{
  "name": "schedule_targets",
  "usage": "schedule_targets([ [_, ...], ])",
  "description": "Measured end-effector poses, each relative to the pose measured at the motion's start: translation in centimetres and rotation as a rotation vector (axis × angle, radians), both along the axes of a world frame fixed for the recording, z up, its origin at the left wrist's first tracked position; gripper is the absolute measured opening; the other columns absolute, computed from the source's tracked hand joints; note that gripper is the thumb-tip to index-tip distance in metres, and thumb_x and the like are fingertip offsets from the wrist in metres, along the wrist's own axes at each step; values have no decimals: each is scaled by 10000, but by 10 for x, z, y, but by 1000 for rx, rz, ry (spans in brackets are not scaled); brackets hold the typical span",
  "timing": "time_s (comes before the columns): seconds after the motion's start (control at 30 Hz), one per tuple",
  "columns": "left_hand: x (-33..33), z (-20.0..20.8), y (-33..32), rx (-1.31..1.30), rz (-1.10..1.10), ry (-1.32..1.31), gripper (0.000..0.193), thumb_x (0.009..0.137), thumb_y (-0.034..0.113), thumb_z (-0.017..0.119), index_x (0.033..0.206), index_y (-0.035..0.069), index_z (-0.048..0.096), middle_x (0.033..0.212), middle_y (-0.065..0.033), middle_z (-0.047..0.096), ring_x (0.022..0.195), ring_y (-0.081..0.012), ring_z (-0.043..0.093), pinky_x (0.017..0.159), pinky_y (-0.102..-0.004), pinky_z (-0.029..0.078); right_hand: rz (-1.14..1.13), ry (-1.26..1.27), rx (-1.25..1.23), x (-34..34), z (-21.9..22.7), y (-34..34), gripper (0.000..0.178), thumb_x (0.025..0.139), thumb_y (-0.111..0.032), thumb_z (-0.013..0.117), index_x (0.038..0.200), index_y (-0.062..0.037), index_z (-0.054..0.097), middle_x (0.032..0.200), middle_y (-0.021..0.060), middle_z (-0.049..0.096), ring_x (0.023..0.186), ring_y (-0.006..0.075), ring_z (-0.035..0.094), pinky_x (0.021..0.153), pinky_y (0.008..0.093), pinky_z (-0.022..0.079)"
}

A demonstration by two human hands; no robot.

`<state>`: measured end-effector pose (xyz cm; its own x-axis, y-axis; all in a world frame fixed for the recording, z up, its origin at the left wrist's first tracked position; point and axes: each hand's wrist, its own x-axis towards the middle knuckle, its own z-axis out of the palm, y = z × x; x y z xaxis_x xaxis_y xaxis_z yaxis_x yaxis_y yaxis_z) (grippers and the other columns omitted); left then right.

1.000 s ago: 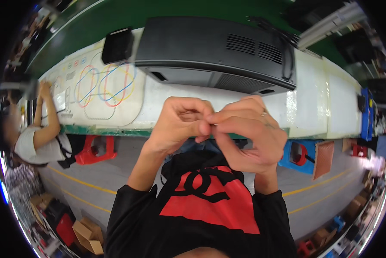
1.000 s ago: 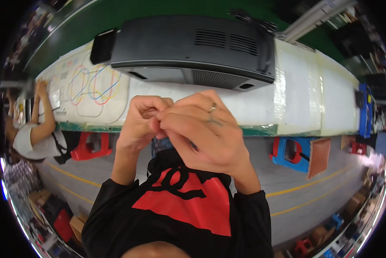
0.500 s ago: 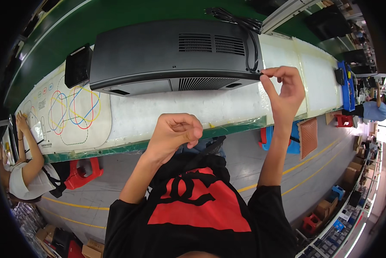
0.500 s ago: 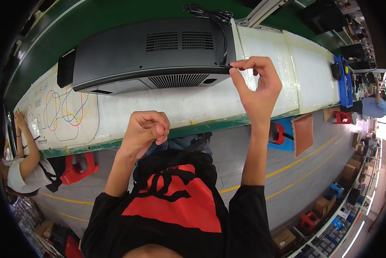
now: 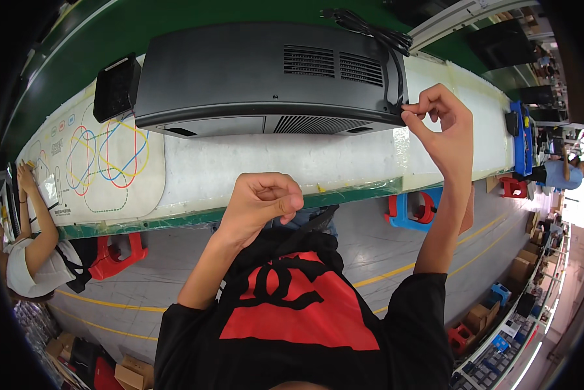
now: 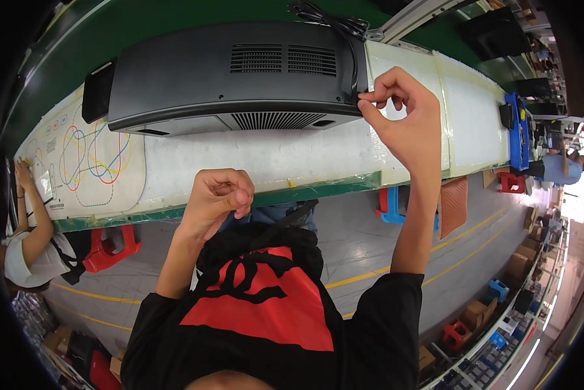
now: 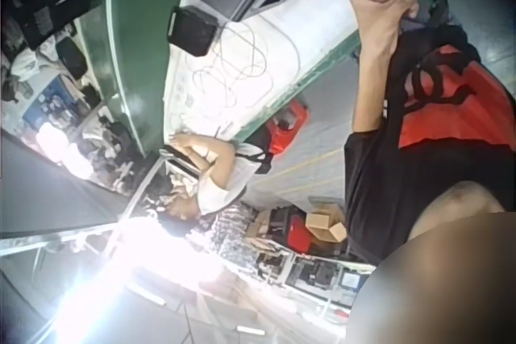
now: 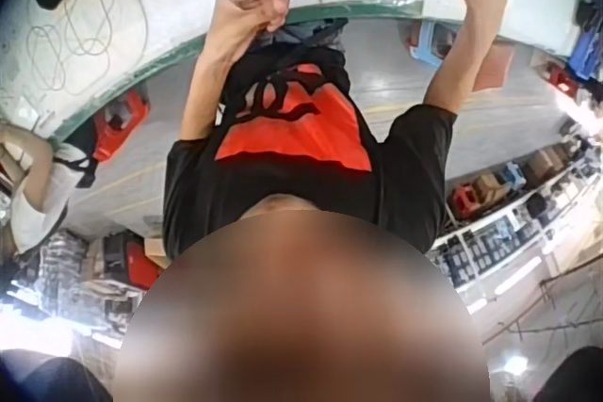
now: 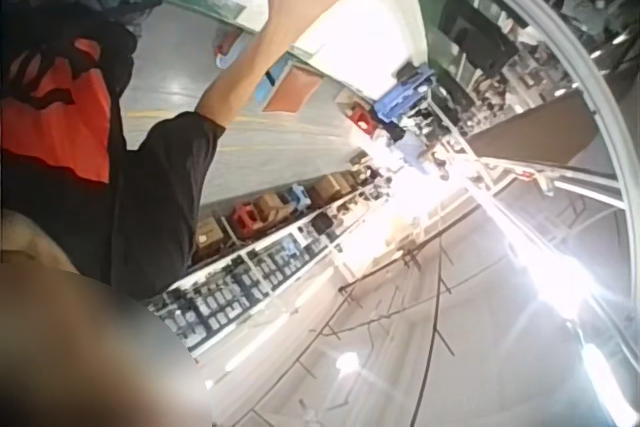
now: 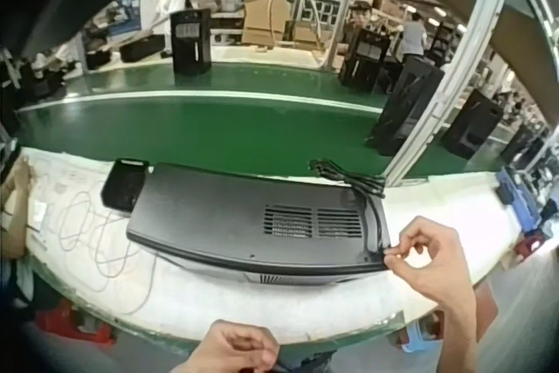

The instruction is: Assembling electronic components into a plastic enclosure on an assembly line.

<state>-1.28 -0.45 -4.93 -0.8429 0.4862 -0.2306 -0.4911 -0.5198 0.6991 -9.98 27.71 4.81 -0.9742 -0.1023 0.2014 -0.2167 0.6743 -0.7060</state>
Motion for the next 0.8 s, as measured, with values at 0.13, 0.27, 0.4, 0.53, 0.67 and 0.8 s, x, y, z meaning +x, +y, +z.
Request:
schedule_targets([
  [0.13,0,-3,-4,1,26,-24,138,830,69,751,846,-37,664,732,-46,606,612,-105,531,552,-233,425,28,-117,-253,-6,-9,7,247,725,48,705,863,-65,533,788,-8,573,766,82,552,712,220,351],
  [0.27,0,-4,-6,3,33,-21,138,828,70,754,847,-33,664,734,-44,605,609,-107,531,554,-234,426,-22,-259,-857,-8,-33,9,254,740,48,667,919,-71,531,870,16,563,805,88,506,746,226,376],
  [0.4,-1,-6,-7,-42,42,11,193,834,126,751,826,-26,633,759,-69,583,583,-118,492,519,-254,400,-41,-109,-667,-3,-26,-4,259,710,75,685,925,-33,589,869,30,604,781,97,522,752,223,376],
  [0.53,-2,-8,-9,-43,55,7,185,835,121,748,821,-21,631,754,-66,575,586,-119,490,522,-253,400,27,-40,-385,-2,-21,1,234,756,59,680,961,-20,600,882,29,603,804,90,528,761,229,380],
  [0.67,-3,-10,-11,-52,70,5,182,835,118,747,825,-19,628,752,-64,569,588,-121,486,525,-254,400,58,76,-196,1,-19,5,235,762,80,687,973,0,618,893,60,668,836,97,585,760,231,384],
  [0.8,-5,-10,-12,-43,62,4,180,837,116,745,826,-19,626,752,-62,568,590,-122,486,529,-255,402,23,88,-146,7,-14,4,219,776,76,688,972,3,624,908,79,703,860,106,617,760,234,382],
])
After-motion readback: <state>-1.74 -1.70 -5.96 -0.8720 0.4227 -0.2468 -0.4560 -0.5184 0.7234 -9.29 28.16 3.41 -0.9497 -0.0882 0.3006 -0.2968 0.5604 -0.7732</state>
